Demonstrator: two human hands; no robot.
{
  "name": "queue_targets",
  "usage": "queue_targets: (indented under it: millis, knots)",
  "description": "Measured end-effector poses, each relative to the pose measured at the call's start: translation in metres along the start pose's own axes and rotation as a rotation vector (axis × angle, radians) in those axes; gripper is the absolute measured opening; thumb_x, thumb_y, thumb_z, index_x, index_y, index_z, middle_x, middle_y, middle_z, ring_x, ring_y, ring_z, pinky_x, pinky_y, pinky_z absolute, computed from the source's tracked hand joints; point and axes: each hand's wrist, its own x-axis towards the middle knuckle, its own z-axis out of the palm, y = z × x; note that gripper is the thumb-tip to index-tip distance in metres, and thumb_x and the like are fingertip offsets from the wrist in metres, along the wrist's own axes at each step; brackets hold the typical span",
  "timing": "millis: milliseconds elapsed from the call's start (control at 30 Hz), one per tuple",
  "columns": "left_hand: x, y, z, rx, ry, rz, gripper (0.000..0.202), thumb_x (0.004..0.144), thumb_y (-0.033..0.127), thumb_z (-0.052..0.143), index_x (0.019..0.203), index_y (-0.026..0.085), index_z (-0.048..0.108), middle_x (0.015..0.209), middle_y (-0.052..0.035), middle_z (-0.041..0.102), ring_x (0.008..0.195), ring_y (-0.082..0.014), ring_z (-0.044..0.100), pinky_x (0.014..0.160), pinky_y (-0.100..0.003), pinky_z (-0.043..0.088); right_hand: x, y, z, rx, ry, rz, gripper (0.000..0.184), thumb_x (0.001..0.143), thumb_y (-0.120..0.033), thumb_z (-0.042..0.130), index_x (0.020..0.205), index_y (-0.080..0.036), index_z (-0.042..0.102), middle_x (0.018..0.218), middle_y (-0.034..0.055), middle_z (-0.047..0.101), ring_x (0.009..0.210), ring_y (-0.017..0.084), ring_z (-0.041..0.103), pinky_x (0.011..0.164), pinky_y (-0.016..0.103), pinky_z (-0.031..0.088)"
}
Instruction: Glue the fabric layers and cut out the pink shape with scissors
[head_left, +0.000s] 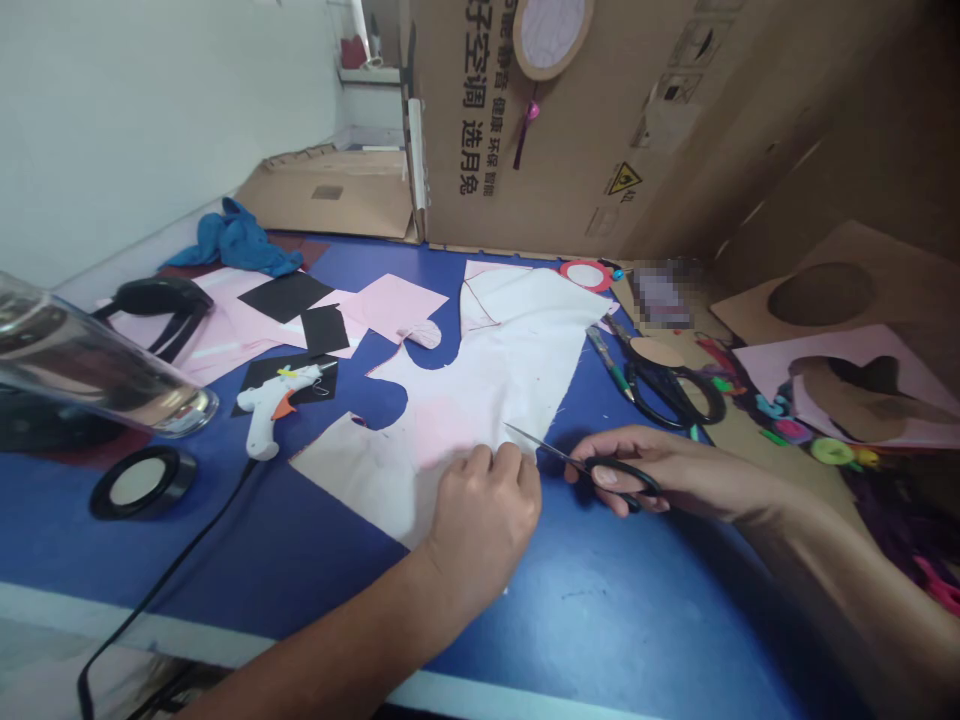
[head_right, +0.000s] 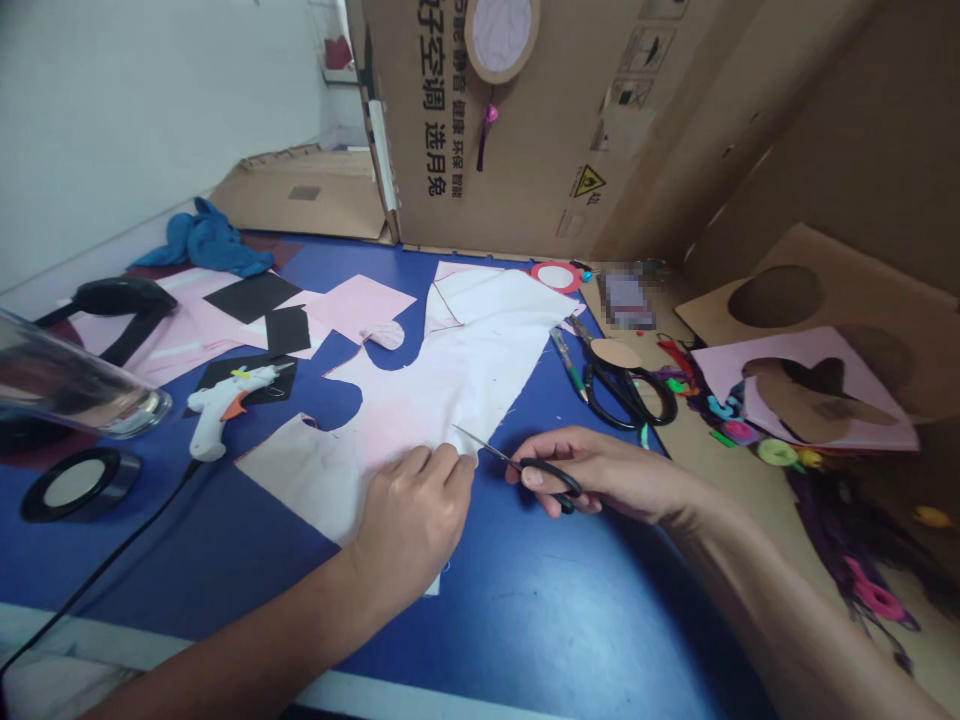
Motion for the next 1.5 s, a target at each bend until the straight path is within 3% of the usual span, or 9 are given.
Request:
queue_targets:
  millis: [167,400,667,967,1200,1367,1500]
  knots:
    - [-0.001,0.0,-0.001,0.002,-0.038,0.007,0.021,0.083,-0.002,0.063,0.085,0.018,0.066,0.078,-0.0029,0.063,0.069,-0.0225,0.062,0.056,-0.036,0.047,-0.002,-0.002,0.002,0.02,0.022,0.01,0.054,0.082,-0.063,0.087,0.106,-0.015,0.077,0.065,0.0002,0.062,0.056,0.011,0.043,0.046,0.023,0.019]
    - [-0.005,-0.002,0.0,-0.019,-0.086,0.014,0.019,0.083,-0.001,0.067,0.089,0.018,0.067,0.082,-0.0033,0.063,0.072,-0.0218,0.06,0.056,-0.035,0.045,-0.004,-0.001,0.0,-0.027,0.011,0.042,0.063,0.079,-0.068,0.087,0.11,-0.014,0.077,0.064,-0.0012,0.06,0.056,0.01,0.039,0.047,0.023,0.019]
    - [-0.004,-0.002,-0.003,-0.052,-0.027,-0.012,0.019,0.088,0.001,0.065,0.086,0.02,0.067,0.079,-0.0016,0.064,0.07,-0.0229,0.061,0.054,-0.038,0.045,-0.008,-0.013,0.003,-0.077,-0.039,0.038,0.06,0.086,-0.069,0.082,0.114,-0.017,0.073,0.075,0.0017,0.065,0.064,0.013,0.048,0.052,0.023,0.027]
    - [-0.004,-0.005,-0.003,-0.071,0.005,-0.037,0.022,0.092,0.002,0.061,0.082,0.021,0.064,0.077,-0.001,0.065,0.068,-0.0211,0.061,0.053,-0.038,0.04,0.002,-0.011,-0.001,-0.044,-0.033,0.056,0.059,0.08,-0.067,0.088,0.108,-0.016,0.076,0.067,-0.0006,0.062,0.058,0.011,0.042,0.046,0.022,0.02]
    - [0.006,0.001,-0.008,-0.095,-0.081,-0.117,0.012,0.096,0.027,0.072,0.089,0.02,0.065,0.081,-0.0035,0.069,0.069,-0.0256,0.068,0.052,-0.038,0.044,-0.01,-0.011,0.012,-0.023,0.027,0.058,0.054,0.081,-0.065,0.088,0.106,-0.018,0.076,0.068,-0.0006,0.061,0.059,0.012,0.042,0.049,0.023,0.022]
    - [0.003,-0.003,-0.004,-0.057,-0.029,-0.078,0.022,0.096,0.003,0.06,0.084,0.021,0.064,0.073,-0.0007,0.068,0.063,-0.0226,0.067,0.051,-0.037,0.041,-0.016,-0.006,0.014,-0.012,0.01,0.029,0.054,0.087,-0.067,0.082,0.11,-0.019,0.075,0.07,0.0003,0.063,0.06,0.012,0.042,0.051,0.024,0.024]
    - [-0.002,-0.006,-0.002,-0.088,-0.003,-0.064,0.021,0.096,0.001,0.059,0.092,0.02,0.068,0.074,0.0001,0.069,0.063,-0.021,0.066,0.053,-0.037,0.042,-0.016,-0.002,0.013,-0.002,-0.015,0.037,0.053,0.088,-0.066,0.082,0.11,-0.019,0.073,0.072,0.0013,0.064,0.063,0.014,0.045,0.052,0.024,0.025]
